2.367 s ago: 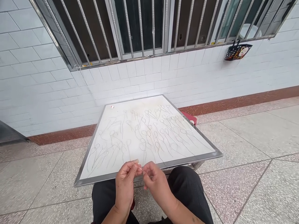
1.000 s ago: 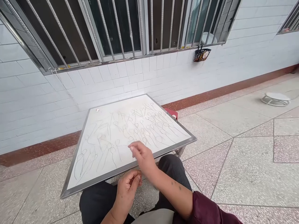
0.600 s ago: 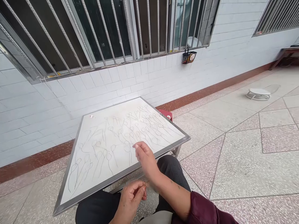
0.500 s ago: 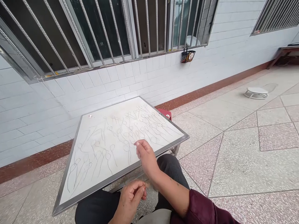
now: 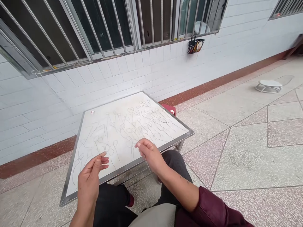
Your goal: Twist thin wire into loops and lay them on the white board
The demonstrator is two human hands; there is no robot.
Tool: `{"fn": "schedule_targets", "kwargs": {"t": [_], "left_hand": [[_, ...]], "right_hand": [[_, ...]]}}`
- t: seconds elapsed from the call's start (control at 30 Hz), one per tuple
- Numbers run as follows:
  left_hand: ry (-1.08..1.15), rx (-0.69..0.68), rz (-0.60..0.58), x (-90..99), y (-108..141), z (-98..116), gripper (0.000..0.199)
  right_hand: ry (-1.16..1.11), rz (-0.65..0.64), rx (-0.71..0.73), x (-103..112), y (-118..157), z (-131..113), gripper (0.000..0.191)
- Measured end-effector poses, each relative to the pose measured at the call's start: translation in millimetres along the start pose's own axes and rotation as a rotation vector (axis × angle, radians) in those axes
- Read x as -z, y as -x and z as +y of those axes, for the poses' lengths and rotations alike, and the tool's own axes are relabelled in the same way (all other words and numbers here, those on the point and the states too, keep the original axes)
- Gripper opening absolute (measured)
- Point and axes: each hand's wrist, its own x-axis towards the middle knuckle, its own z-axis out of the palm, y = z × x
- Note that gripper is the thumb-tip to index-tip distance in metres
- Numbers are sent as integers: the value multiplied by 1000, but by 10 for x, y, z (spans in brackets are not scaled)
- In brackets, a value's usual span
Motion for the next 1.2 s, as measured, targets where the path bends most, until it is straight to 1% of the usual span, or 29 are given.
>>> {"fn": "schedule_targets", "kwargs": {"t": [0.03,0.1,0.13,0.2,0.3,0.43,0.7,0.77,0.87,0.93,1.03,1.2], "left_hand": [[-40,-40,-20,17,-25,117,44],[-136,-119,-140,-13,-31,298,39],[-170,-161,-173,-48,-19,353,37],[-228,-218,-221,-128,13,395,32],[-222,-235,-223,-204,59,371,30],[-127,-187,-181,-209,101,360,36],[-290,-254,-245,-205,132,326,32],[-311,-284,-277,-211,137,305,33],[-356,-352,-380,-205,136,282,33],[-378,-363,-418,-188,132,277,33],[-380,-351,-405,-154,127,283,32],[-419,-350,-345,-120,136,299,33]], "right_hand": [[2,-23,-10,-14,7,8,30],[6,-73,-29,-33,9,15,29],[10,-95,-35,-38,8,15,29],[20,-122,-46,-39,6,13,29],[79,-112,-38,-24,4,8,30],[218,-91,9,-11,2,0,28],[188,-61,2,-36,13,-14,28],[161,-50,-24,-24,13,-3,29],[118,-41,-49,0,7,14,29],[112,-52,-53,9,5,19,29],[133,-88,-62,5,13,27,30],[164,-118,-70,-20,38,53,32]]}}
